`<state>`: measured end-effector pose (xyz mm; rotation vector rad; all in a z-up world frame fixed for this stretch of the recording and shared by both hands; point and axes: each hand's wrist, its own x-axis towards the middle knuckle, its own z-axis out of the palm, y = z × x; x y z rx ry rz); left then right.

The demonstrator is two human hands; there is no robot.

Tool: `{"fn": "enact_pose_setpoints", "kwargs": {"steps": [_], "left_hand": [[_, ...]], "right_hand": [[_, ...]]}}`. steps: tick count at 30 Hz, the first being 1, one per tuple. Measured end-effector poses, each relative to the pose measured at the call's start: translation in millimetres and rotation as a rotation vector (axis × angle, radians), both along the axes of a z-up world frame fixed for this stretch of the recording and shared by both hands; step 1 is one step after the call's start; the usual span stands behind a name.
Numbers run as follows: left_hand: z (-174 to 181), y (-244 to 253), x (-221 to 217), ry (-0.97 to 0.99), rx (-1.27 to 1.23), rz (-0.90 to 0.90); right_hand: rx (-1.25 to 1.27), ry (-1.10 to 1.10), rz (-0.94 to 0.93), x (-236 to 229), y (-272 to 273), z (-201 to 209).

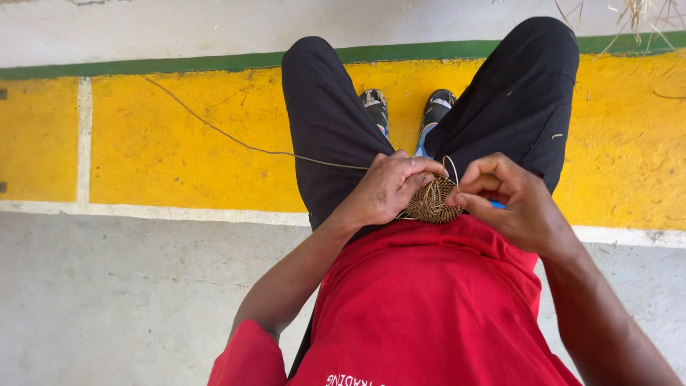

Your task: Weaving a small circular base or coaster using natural fibers and a small hand tool.

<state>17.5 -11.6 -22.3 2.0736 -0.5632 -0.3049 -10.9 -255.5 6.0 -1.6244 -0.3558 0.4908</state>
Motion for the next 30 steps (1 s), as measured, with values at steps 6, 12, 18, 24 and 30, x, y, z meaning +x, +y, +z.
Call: {"fn": "enact_pose_setpoints", "kwargs": {"steps": [6,12,18,24,30], "left_hand": [[30.2,-2.7,5.7,0.200,0.030,0.042],[10.5,0.5,4.2,0.049,-0.169,0.024],[0.6,0.4,4.7,-0.024,-0.167,0.012],[15.2,-0.7,3.2,0.080,-0.171,0.055],[6.2,-1.6,-1.4,-0.027,-0.051,0.029]], "right_hand": [[-0.271,-0.404,-0.202,1.8,17.9,3.7],[-0.233,-0.358,-0.322,2.0,22.9,-12.7],[-0.222,-0.457,-0.272,6.5,18.6,-22.7],[-0.384,-0.702,-0.213,6.3,26.4,-20.0],[-0.319,-0.518,-0.236,5.2,24.4,-24.0]]}}
